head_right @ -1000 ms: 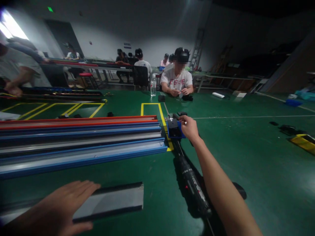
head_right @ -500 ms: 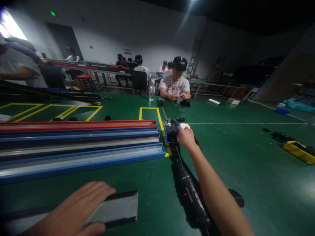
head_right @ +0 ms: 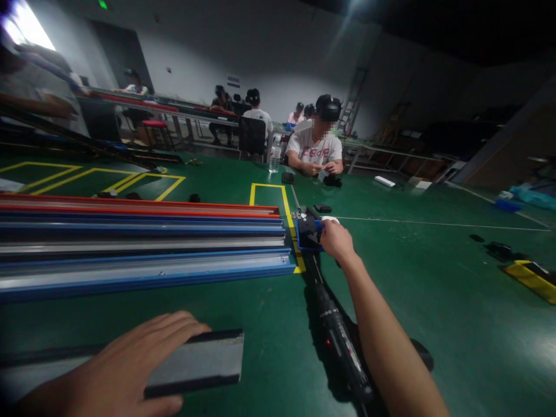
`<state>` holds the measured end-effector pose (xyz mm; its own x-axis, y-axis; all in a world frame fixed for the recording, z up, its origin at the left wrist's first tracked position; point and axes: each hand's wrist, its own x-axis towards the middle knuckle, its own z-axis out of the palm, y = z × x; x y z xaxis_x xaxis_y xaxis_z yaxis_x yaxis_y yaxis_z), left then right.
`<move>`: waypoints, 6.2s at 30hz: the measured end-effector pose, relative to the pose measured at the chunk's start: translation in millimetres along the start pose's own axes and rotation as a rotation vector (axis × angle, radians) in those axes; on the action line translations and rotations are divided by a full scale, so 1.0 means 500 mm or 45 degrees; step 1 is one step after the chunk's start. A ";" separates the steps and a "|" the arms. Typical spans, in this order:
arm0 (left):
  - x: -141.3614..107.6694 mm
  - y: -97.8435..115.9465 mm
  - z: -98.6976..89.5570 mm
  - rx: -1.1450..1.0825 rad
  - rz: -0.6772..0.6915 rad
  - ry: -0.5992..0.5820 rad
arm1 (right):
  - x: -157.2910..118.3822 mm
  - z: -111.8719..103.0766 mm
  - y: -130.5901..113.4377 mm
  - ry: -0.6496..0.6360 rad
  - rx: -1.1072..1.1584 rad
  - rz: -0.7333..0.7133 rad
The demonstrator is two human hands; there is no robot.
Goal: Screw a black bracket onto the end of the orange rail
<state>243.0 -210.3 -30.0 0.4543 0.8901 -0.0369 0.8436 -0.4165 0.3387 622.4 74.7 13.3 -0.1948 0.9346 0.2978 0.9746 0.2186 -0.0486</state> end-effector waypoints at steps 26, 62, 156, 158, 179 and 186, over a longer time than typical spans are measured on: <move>0.015 0.021 -0.050 -0.082 -0.020 -0.177 | -0.073 -0.023 -0.126 -1.469 1.746 -0.215; 0.022 0.024 -0.060 -0.112 -0.054 -0.281 | -0.104 -0.025 -0.182 -1.487 1.199 -0.710; 0.016 0.014 -0.051 -0.115 -0.049 -0.284 | 0.018 0.000 -0.047 -0.417 -0.316 -0.275; 0.014 0.008 -0.045 -0.107 -0.046 -0.283 | 0.019 0.000 -0.050 -0.426 -0.340 -0.308; 0.016 0.007 -0.041 -0.117 0.019 -0.213 | 0.039 0.011 -0.047 -0.477 -0.424 -0.464; 0.016 0.009 -0.044 -0.121 0.029 -0.193 | 0.045 0.012 -0.050 -0.537 -0.447 -0.524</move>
<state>244.5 -200.9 -8.3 0.5167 0.8396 -0.1673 0.8052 -0.4102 0.4282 593.1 91.9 15.4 -0.5140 0.8399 -0.1743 0.7763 0.5419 0.3220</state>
